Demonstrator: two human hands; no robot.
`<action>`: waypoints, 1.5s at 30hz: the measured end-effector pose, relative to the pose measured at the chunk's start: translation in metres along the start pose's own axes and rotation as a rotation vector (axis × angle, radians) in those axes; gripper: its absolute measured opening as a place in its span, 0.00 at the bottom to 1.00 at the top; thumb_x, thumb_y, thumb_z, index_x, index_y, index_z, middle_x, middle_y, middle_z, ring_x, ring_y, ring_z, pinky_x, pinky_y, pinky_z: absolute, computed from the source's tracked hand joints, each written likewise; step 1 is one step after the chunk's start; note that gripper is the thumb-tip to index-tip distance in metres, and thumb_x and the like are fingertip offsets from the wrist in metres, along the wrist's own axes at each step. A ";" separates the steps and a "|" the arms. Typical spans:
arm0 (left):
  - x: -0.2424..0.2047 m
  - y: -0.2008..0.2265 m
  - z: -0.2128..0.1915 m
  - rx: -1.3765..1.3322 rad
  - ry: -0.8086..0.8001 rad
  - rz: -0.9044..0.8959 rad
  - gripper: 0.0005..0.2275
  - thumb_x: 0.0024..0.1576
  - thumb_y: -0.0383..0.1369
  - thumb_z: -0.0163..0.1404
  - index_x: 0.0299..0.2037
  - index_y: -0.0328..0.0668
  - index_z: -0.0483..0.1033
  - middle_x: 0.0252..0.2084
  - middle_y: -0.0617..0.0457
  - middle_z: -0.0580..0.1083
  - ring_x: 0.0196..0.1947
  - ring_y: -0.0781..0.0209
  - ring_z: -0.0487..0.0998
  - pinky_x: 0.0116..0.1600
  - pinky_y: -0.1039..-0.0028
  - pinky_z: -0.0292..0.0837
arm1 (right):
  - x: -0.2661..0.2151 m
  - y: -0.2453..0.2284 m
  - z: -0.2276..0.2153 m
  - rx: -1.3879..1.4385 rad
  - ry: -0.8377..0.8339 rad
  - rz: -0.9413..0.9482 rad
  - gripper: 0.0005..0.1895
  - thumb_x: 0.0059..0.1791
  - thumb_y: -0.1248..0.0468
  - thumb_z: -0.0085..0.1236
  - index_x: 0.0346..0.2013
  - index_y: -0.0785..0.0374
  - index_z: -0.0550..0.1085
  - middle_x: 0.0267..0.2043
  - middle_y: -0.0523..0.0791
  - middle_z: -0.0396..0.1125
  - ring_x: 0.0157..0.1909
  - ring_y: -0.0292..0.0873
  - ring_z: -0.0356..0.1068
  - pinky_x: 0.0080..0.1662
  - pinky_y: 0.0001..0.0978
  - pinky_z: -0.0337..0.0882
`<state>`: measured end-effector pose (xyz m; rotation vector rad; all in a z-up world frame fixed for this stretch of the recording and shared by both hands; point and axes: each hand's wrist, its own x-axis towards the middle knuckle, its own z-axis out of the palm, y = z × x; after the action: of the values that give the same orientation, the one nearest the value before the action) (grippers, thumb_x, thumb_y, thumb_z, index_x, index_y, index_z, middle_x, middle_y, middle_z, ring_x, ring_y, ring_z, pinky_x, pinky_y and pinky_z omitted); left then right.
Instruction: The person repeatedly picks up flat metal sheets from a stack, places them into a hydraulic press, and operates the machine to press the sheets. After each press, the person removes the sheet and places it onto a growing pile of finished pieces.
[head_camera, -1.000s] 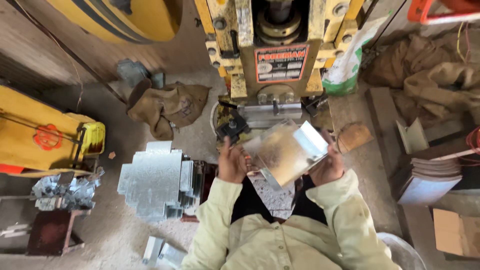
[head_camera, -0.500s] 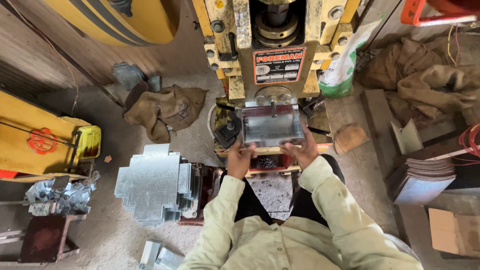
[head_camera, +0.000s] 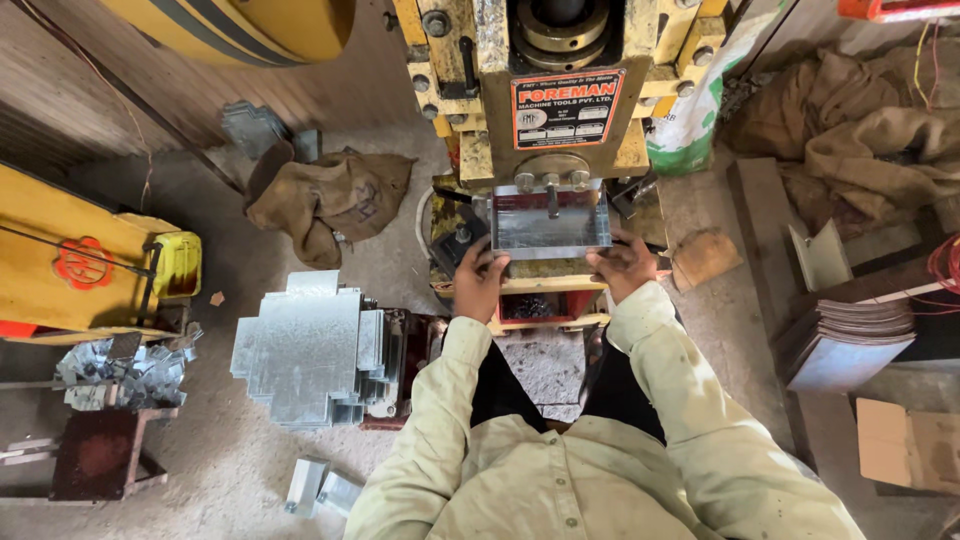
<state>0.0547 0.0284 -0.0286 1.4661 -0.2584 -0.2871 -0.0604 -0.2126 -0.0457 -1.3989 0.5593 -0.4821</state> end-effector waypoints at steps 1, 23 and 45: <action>0.001 -0.001 0.000 0.041 0.029 0.004 0.23 0.58 0.30 0.59 0.64 0.35 0.69 0.42 0.51 0.79 0.33 0.69 0.76 0.37 0.77 0.75 | 0.001 -0.001 0.001 -0.002 0.005 0.001 0.31 0.47 0.74 0.64 0.63 0.66 0.65 0.46 0.51 0.75 0.41 0.40 0.76 0.40 0.32 0.80; -0.034 0.006 -0.003 -0.019 -0.128 0.150 0.34 0.61 0.22 0.57 0.75 0.37 0.51 0.57 0.40 0.76 0.40 0.63 0.81 0.45 0.77 0.78 | -0.023 -0.008 -0.019 0.328 -0.212 0.122 0.29 0.56 0.57 0.53 0.70 0.63 0.61 0.58 0.55 0.68 0.50 0.50 0.75 0.47 0.42 0.78; -0.103 -0.073 -0.034 0.249 0.207 -0.049 0.12 0.59 0.25 0.47 0.52 0.41 0.76 0.42 0.45 0.80 0.37 0.55 0.83 0.43 0.65 0.80 | -0.242 -0.034 0.189 0.052 -1.666 0.282 0.19 0.58 0.54 0.52 0.56 0.64 0.76 0.57 0.46 0.74 0.54 0.41 0.75 0.57 0.36 0.75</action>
<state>-0.0330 0.0899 -0.1043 1.7363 -0.0928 -0.1443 -0.1303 0.0805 0.0229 -1.1824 -0.6216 0.8974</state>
